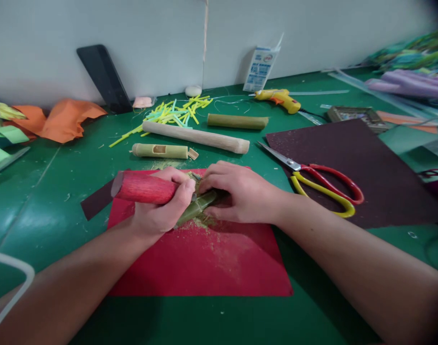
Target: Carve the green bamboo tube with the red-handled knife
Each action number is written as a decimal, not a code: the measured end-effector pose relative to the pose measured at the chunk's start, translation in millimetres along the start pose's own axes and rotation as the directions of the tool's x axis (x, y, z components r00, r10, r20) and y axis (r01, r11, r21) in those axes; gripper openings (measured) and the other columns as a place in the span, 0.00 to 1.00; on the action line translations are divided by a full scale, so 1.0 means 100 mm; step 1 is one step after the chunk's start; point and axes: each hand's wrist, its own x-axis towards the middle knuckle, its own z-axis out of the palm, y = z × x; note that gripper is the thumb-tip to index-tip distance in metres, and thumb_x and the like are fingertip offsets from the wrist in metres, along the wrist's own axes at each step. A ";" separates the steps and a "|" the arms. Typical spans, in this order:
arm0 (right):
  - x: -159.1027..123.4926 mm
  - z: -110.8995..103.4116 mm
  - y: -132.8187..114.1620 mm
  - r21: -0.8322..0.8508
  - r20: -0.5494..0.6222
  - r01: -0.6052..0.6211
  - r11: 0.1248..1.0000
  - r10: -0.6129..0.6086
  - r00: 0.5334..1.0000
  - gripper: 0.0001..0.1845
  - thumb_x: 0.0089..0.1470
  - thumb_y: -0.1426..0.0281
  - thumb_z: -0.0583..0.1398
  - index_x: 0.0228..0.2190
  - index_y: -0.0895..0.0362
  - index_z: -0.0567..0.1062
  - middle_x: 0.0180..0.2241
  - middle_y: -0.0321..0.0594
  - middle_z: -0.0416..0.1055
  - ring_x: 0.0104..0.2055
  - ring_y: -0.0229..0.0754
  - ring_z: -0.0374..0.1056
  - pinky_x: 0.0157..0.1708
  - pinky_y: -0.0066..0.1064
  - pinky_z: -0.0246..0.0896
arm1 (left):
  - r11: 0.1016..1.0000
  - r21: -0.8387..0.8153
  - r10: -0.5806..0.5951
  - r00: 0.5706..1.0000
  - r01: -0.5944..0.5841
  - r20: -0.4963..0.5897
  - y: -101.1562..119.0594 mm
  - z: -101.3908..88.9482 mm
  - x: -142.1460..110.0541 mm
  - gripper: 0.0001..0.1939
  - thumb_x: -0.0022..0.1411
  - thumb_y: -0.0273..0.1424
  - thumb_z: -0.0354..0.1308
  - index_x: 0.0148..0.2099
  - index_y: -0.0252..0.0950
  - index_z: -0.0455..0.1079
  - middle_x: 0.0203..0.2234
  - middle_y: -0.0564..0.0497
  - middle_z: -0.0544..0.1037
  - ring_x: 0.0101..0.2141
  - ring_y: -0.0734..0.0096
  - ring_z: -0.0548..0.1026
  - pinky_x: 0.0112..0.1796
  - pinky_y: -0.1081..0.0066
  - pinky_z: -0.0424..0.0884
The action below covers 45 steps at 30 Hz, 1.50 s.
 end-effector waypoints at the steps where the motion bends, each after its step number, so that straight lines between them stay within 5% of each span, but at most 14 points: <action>1: 0.00 0.00 -0.01 -0.016 0.008 -0.003 1.000 0.004 1.000 0.15 0.52 0.67 0.66 0.41 0.60 0.80 0.40 0.45 0.76 0.43 0.47 0.69 0.43 0.36 0.61 | 1.000 -0.007 -0.007 1.000 0.006 -0.004 0.00 0.00 0.00 0.08 0.64 0.30 0.58 0.30 0.39 0.71 0.23 0.57 0.75 0.25 0.75 0.72 0.30 0.72 0.72; 11: 0.01 -0.01 0.01 -0.088 0.026 0.020 0.996 -0.018 0.999 0.14 0.56 0.64 0.63 0.40 0.61 0.80 0.36 0.45 0.76 0.39 0.45 0.68 0.41 0.36 0.59 | 0.999 0.029 -0.021 0.999 0.022 -0.026 0.07 0.02 0.02 0.09 0.64 0.31 0.59 0.30 0.39 0.70 0.22 0.57 0.74 0.24 0.76 0.72 0.29 0.73 0.71; 17: 0.01 0.03 -0.03 -0.145 -0.015 -0.102 0.984 0.101 0.995 0.13 0.59 0.66 0.61 0.41 0.62 0.79 0.36 0.46 0.75 0.39 0.45 0.67 0.38 0.35 0.58 | 0.996 0.087 -0.007 1.000 0.007 -0.007 0.13 0.02 0.07 0.09 0.65 0.31 0.59 0.30 0.40 0.70 0.23 0.56 0.75 0.26 0.73 0.73 0.31 0.71 0.72; 24: 0.01 0.04 -0.12 -0.195 -0.041 -0.105 0.975 0.099 0.994 0.14 0.49 0.74 0.62 0.40 0.60 0.78 0.38 0.44 0.74 0.40 0.45 0.66 0.37 0.33 0.58 | 0.997 -0.021 -0.083 0.990 0.081 -0.115 0.07 0.08 0.08 0.12 0.64 0.32 0.59 0.27 0.39 0.69 0.21 0.57 0.71 0.22 0.77 0.69 0.29 0.73 0.72; 29: 0.02 0.05 -0.19 -0.256 -0.016 -0.127 0.958 0.127 0.992 0.13 0.51 0.73 0.63 0.41 0.61 0.79 0.39 0.46 0.74 0.40 0.46 0.65 0.39 0.36 0.60 | 0.997 -0.013 -0.081 0.984 0.080 -0.161 0.07 0.09 0.09 0.12 0.64 0.32 0.60 0.27 0.38 0.69 0.20 0.57 0.71 0.22 0.77 0.69 0.27 0.74 0.71; 40: 0.04 0.13 -0.41 -0.278 -0.022 -0.379 0.883 0.388 0.921 0.11 0.55 0.69 0.63 0.40 0.60 0.78 0.39 0.46 0.75 0.43 0.49 0.70 0.39 0.37 0.62 | 1.000 0.016 0.014 0.995 -0.013 -0.103 0.03 0.07 0.11 0.10 0.66 0.30 0.60 0.30 0.39 0.70 0.22 0.56 0.73 0.25 0.76 0.71 0.30 0.73 0.72; 45: 0.04 0.12 -0.46 -0.262 -0.045 -0.462 0.847 0.467 0.883 0.11 0.55 0.65 0.62 0.36 0.59 0.77 0.38 0.46 0.75 0.39 0.49 0.71 0.34 0.37 0.60 | 0.994 0.105 0.007 0.999 -0.012 0.047 0.05 0.00 0.12 0.07 0.66 0.31 0.59 0.33 0.39 0.71 0.24 0.55 0.75 0.27 0.74 0.72 0.31 0.71 0.71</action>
